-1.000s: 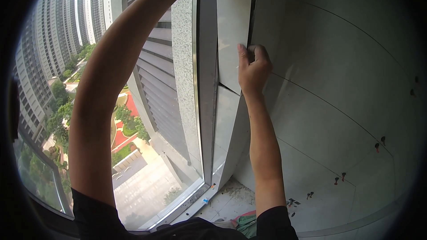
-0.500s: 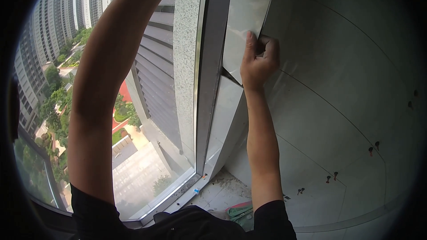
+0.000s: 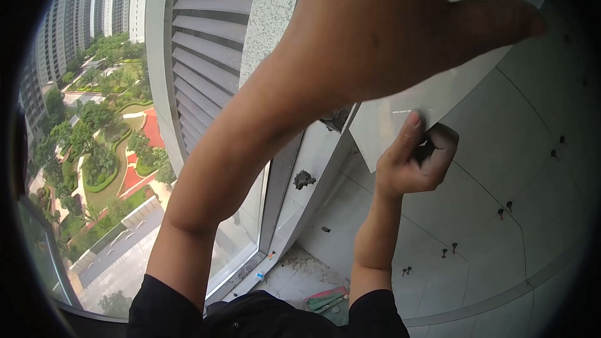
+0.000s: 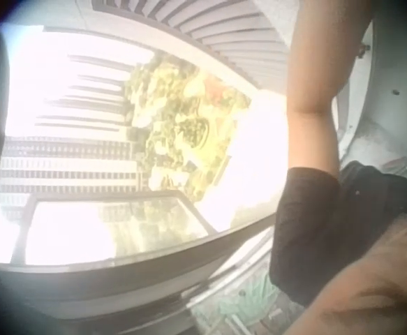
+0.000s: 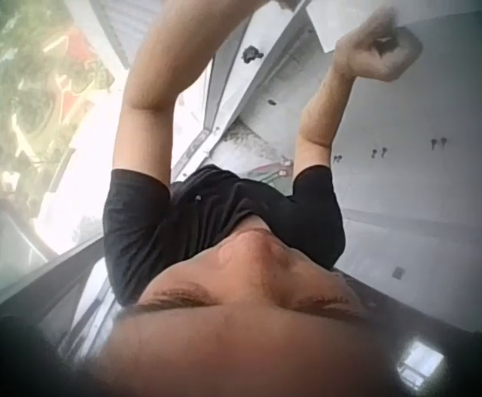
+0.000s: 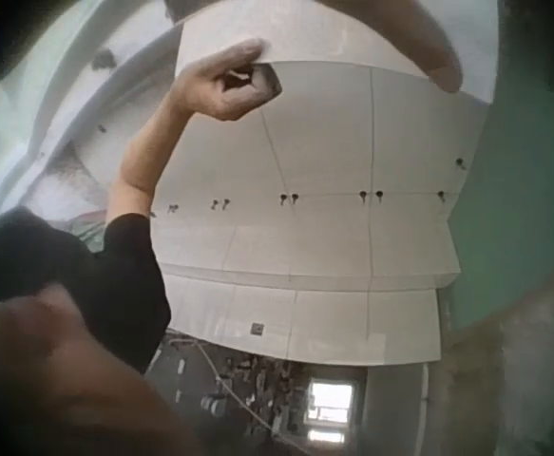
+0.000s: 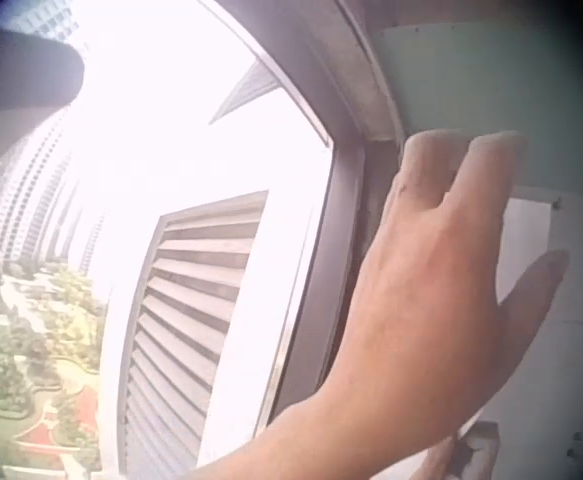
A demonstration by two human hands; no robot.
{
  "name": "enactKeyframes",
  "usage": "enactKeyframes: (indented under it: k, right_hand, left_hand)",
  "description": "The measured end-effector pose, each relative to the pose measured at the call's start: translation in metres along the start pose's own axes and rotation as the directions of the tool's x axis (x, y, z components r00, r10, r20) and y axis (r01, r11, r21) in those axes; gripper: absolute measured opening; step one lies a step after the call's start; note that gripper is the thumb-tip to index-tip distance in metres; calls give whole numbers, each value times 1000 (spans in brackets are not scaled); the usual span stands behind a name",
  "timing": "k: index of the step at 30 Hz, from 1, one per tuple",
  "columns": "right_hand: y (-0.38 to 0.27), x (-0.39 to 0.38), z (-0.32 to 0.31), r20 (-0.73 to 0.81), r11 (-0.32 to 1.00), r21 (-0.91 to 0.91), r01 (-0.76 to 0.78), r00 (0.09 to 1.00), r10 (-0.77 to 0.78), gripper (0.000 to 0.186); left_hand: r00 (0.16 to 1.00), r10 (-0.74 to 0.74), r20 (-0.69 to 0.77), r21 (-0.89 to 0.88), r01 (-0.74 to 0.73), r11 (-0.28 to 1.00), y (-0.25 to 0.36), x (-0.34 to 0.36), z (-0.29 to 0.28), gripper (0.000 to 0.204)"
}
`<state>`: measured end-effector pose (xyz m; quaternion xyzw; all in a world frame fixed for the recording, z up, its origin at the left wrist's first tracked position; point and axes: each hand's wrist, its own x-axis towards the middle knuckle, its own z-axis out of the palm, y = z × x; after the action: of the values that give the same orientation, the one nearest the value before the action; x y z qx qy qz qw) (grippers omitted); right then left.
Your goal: Applying mortar to ceramic tiles and cutting tiles for a wall installation during a renovation.
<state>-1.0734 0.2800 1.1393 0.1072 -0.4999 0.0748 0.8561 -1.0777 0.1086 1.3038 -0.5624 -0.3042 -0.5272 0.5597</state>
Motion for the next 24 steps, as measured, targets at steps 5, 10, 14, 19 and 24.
enactKeyframes:
  k: [5,10,14,19,24]
  right_hand:
    - [-30,-15,-86,145,984,-161,71,988,-47,27]
    - [-55,-40,-182,321,882,-419,216,944,-79,30]
    - [-81,-57,-245,422,811,-550,198,904,64,31]
    - [-118,-67,-342,672,680,-639,359,690,267,18]
    - [-167,-94,-428,701,639,-710,297,381,602,15]
  left_hand:
    - [812,-553,185,-223,583,782,71,-190,-22,132]
    - [640,-669,379,-398,765,506,137,-255,27,137]
    - [536,-740,405,-469,817,336,174,-298,53,123]
    - [368,-775,514,-578,816,4,257,-383,78,115]
    - [-133,-680,721,-505,570,-648,355,-502,75,91]
